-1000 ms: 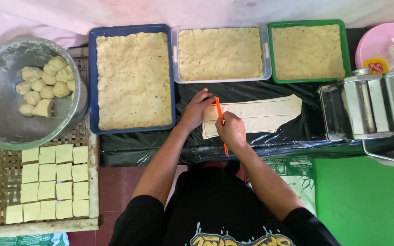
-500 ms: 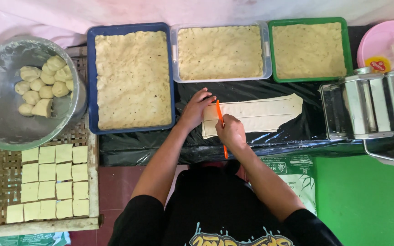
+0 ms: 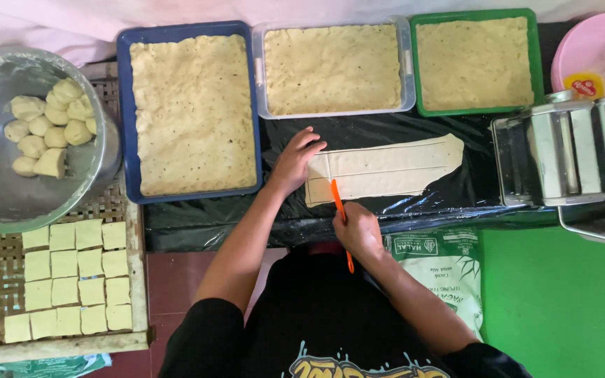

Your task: Cutting sheets of dough into smaller square pieces and separating them on a workspace.

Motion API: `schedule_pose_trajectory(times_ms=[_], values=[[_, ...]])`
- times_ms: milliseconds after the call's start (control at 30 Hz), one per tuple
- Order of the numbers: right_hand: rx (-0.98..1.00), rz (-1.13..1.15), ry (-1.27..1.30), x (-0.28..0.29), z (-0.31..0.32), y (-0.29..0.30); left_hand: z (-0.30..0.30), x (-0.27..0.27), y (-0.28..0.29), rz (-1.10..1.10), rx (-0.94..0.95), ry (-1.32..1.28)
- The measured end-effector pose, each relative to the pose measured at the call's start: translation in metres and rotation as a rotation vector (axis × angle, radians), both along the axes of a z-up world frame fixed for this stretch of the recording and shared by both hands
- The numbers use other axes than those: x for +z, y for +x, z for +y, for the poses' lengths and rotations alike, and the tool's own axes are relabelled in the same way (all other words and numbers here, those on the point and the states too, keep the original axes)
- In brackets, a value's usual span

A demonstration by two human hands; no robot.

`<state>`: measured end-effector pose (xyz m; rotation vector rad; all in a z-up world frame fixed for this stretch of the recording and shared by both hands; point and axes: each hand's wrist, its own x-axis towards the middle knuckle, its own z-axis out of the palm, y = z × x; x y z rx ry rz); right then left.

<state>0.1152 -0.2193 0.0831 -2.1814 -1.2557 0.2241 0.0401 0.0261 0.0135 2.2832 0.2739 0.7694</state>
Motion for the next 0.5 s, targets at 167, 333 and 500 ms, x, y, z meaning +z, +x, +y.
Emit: schedule_pose_trajectory(times_ms=[167,333,500], values=[[-0.015,0.026,-0.038,0.011,-0.014,-0.006,-0.002,0.003,0.001,0.023,0.007,0.007],[-0.06,0.087,-0.038,0.012,-0.021,0.0,-0.002,0.009,0.002,0.025,0.013,-0.008],[-0.048,0.024,0.042,0.006,-0.009,0.033,0.006,-0.007,0.011,0.145,0.018,0.013]])
